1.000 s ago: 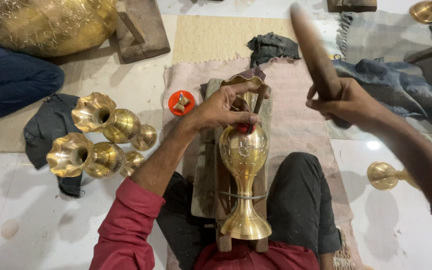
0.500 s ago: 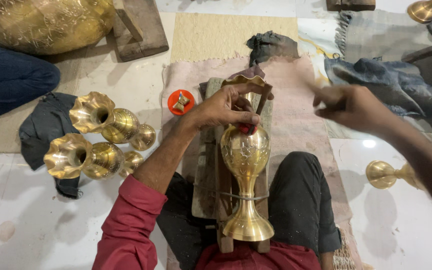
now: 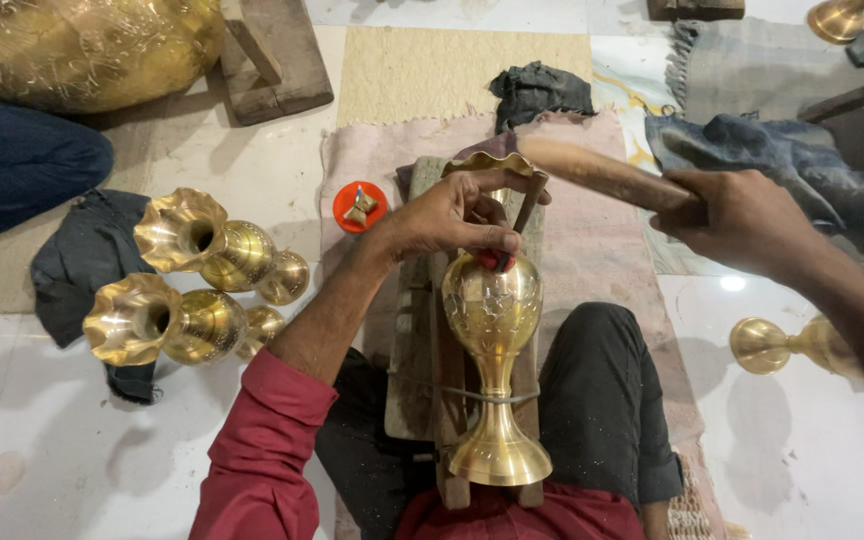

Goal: The person sits on the floor with a brass vase clamped to a wooden block on their lap, holds a punch against the vase surface, and repeatedly strikes the punch with a wooden mallet to engrave decorative patterns, repositioning the punch around the vase as they work.

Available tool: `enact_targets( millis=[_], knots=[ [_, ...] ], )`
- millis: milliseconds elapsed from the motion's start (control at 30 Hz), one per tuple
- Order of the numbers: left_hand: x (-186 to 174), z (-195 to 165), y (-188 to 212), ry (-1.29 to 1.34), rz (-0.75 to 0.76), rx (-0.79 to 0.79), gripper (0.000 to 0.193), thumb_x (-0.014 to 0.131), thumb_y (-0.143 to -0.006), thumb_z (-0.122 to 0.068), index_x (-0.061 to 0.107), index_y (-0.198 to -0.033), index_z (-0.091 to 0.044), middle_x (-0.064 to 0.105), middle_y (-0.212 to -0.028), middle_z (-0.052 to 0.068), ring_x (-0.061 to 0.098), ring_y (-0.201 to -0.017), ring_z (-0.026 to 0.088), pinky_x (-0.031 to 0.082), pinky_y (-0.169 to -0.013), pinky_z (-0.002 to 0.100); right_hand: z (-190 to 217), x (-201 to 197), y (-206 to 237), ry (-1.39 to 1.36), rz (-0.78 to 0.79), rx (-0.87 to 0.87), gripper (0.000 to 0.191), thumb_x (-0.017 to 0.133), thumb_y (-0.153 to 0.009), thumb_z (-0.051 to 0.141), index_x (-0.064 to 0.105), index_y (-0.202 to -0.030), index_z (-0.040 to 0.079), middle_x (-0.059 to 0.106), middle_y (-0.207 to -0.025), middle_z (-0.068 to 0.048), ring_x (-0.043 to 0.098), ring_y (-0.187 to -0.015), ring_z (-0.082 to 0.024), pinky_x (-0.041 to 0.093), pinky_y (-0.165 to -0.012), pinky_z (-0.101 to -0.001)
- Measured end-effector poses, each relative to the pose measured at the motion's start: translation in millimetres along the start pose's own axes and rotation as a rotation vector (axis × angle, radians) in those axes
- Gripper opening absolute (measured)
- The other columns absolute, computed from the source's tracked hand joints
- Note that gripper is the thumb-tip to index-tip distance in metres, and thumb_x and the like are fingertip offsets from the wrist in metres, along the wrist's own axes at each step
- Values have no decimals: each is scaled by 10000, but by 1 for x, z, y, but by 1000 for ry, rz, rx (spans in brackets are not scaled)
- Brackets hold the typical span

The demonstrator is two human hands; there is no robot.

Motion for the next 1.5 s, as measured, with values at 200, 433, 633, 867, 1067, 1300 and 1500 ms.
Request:
enact_targets(
  millis=[200,433,633,867,1067,1300,1500],
  knots=[
    [-1,17,3,27,0,-246,719,878,-816,-295,610,-1473,-184,748,-1044,189,762,-820,190,676,-824,417,-8,7,5,110,169,199,473,721,-999,286,578,-1433,164,766,-953,-107,723,-694,-198,607,-674,-325],
    [0,2,-2,19,22,-29,709,874,-821,-308,574,-1454,-199,657,-1426,18,735,-932,133,678,-907,397,1,1,7,-421,50,109,335,744,-892,234,721,-1203,112,789,-1004,-110,760,-792,-173,643,-734,-360],
    [2,8,0,1,30,-116,671,867,-833,-301,618,-1443,-174,695,-1116,129,740,-880,174,645,-873,405,-6,5,11,-423,69,227,365,736,-945,270,684,-1256,86,746,-941,-176,682,-644,-242,613,-602,-402],
    [4,8,-1,27,58,-89,670,869,-838,-314,607,-1440,-184,775,-1040,92,769,-899,178,660,-875,395,10,-7,15,-193,34,119,380,745,-955,259,681,-1292,97,743,-904,-169,677,-633,-228,572,-629,-378],
    [6,2,-3,33,97,22,618,858,-867,-291,611,-1424,-189,727,-1028,-2,732,-851,134,654,-836,366,14,-8,18,-344,55,149,389,722,-945,246,667,-1316,143,777,-1060,-112,747,-737,-187,660,-705,-368],
    [8,1,-2,78,143,41,582,849,-901,-248,619,-1430,-168,744,-943,13,728,-867,128,636,-849,351,9,-6,23,-557,73,257,318,736,-945,227,729,-1222,71,768,-955,-214,706,-689,-236,645,-641,-409],
    [9,0,-2,33,148,23,541,825,-921,-200,615,-1416,-136,758,-995,32,751,-898,123,638,-846,328,16,-7,28,-735,42,216,260,734,-987,198,724,-1188,33,660,-786,-213,561,-545,-241,480,-469,-411]
  ],
)
Point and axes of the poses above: each hand's wrist, its own y-axis away from the middle knuckle, its own x-axis out of the palm, z = x × y, the point moved 8 cm from there along -y, towards the middle knuckle
